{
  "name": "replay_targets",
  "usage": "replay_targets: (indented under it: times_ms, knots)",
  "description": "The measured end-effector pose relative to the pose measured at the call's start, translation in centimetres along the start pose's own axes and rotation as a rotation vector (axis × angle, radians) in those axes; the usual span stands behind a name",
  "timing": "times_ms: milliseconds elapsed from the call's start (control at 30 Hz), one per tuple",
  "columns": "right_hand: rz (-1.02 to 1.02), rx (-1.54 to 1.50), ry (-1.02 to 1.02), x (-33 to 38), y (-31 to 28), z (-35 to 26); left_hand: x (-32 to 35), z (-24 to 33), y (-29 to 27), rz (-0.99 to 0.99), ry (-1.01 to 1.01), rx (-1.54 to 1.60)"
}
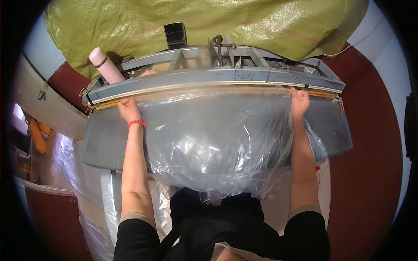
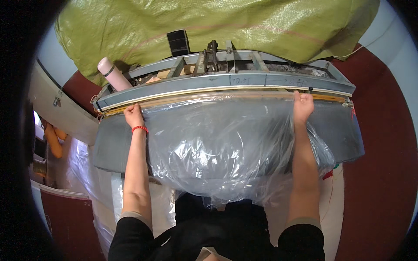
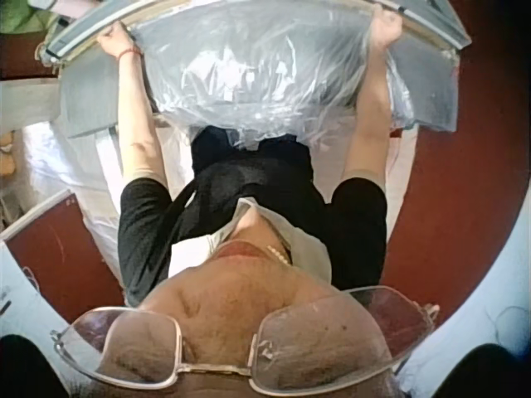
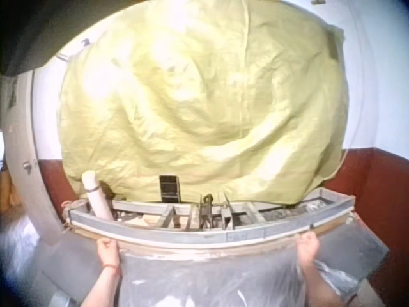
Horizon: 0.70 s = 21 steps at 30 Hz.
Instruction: Wrapping and sealing a large machine component with a plastic sheet using a heat sealer.
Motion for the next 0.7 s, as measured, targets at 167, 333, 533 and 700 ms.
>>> replay_targets:
  times_ms: [167,333,533,700]
  knots:
    - [0.018,-0.18,0.179,0.0,-0.3,-1.5,-0.8,0.1,-1.6,0.259,0.055,-0.14]
    - [0.019,-0.145,0.266,0.4,-0.4,-2.6,-1.2,-1.1,-2.5,-0.086,-0.335,0.435]
    - [-0.329,0.171,0.023,1.5,-0.7,-6.0,5.9,4.3,-7.9,-0.164,0.39,-0.595]
    - [-0.446,0.365,-0.132,5.9,-10.2,-11.7,11.1,6.0,-8.4,-0.265,0.64,-0.72]
Point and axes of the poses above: each hand's wrist, its own x-axis away from the middle knuckle, its own y-axis out of the palm, z = x × y, the point moved 5 cm from there along -x, towards the middle knuckle, and after that the axes turned 1 degree about z, right-handed, at the moved point
